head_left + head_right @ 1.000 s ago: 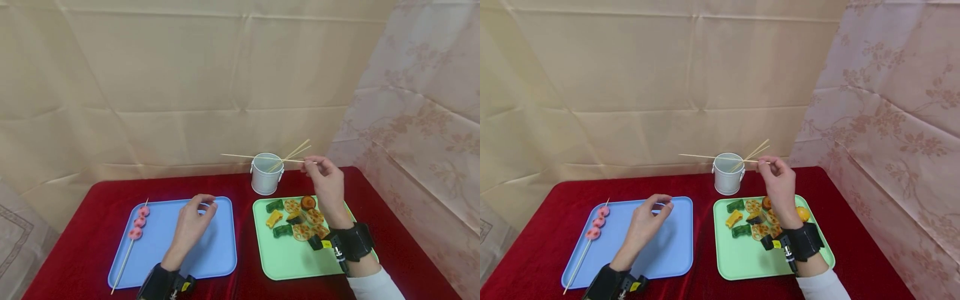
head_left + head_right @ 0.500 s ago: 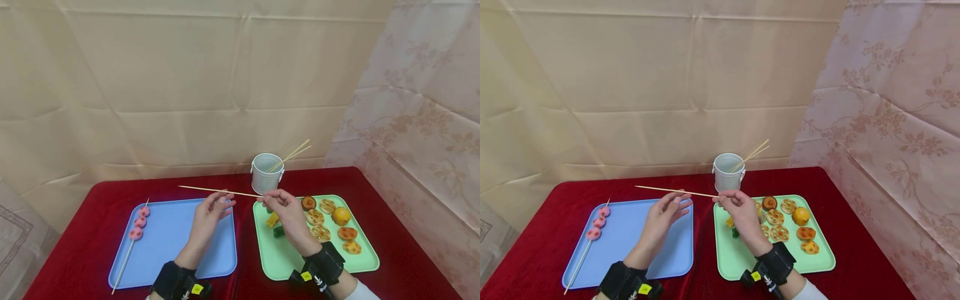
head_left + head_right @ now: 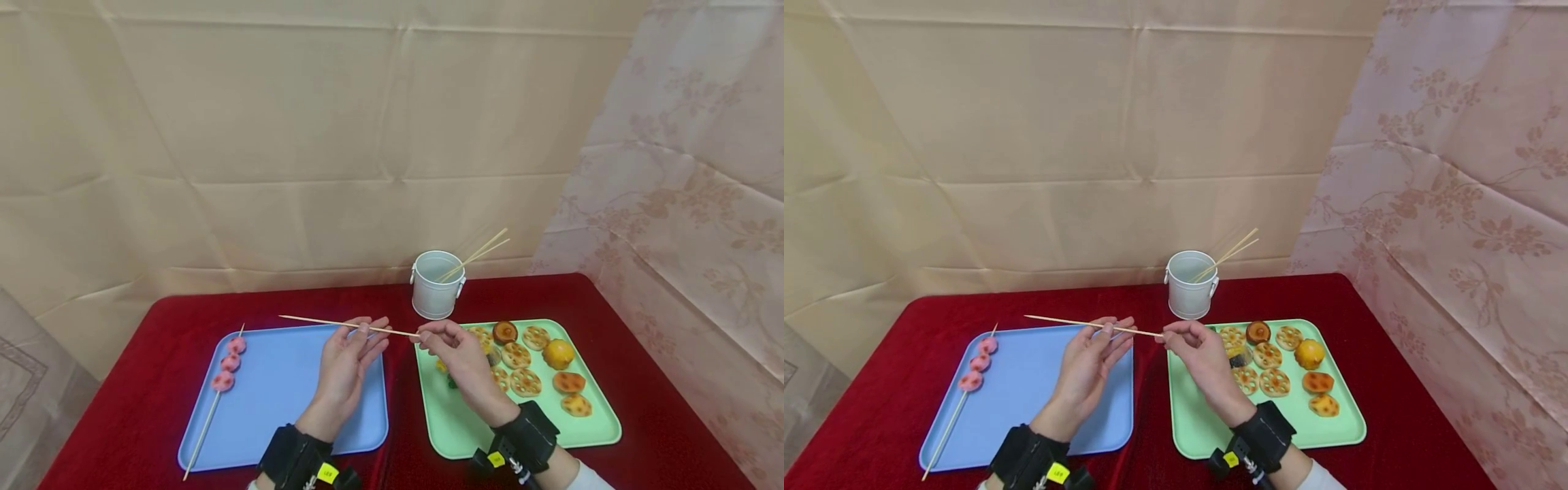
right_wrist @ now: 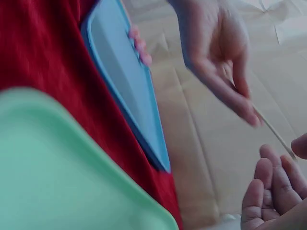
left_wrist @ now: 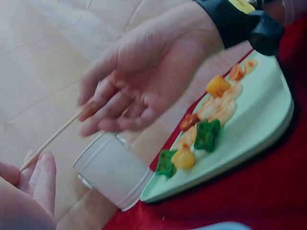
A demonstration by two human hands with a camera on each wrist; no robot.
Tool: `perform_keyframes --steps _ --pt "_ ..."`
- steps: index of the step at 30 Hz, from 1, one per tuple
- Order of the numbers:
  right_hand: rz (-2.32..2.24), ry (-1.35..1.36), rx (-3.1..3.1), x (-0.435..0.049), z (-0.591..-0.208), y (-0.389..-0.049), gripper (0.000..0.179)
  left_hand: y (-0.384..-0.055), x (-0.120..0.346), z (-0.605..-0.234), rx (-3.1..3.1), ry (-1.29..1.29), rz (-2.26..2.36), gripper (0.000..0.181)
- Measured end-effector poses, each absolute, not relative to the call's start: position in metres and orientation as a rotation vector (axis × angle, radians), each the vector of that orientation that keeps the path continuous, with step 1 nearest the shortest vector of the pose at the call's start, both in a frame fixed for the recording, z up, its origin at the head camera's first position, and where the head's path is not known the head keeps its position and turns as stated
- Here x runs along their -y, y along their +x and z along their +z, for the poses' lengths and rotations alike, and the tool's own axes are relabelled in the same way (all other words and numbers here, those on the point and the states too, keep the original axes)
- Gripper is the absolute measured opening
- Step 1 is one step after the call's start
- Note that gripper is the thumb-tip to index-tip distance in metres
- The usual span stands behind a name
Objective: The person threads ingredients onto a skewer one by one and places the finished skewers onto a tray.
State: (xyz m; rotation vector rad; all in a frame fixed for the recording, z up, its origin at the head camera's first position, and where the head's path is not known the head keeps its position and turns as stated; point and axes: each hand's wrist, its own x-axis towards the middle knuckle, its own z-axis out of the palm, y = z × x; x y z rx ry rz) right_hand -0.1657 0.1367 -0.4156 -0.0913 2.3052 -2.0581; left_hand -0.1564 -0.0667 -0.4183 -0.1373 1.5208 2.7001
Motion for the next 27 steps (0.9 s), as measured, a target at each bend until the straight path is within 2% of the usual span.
perform_keyframes --steps 5,13,19,27 --pt "-1.887 -0.103 -2.448 -0.163 -0.406 -0.18 0.028 -0.155 0.078 -0.422 -1.63 -0.113 2.691 0.025" --pt "-1.341 -0.346 -2.815 -0.199 -0.4 -0.212 0.023 -0.151 0.098 -0.426 -1.896 -0.007 2.474 0.034" --pt "-0.975 -0.444 -2.945 -0.206 -0.405 -0.228 0.015 -0.147 0.106 -0.429 -1.992 0.016 2.315 0.037" --pt "-0.753 -0.502 -2.917 -0.208 -0.416 -0.238 0.017 -0.144 0.111 -0.435 -2.114 0.016 2.142 0.036"
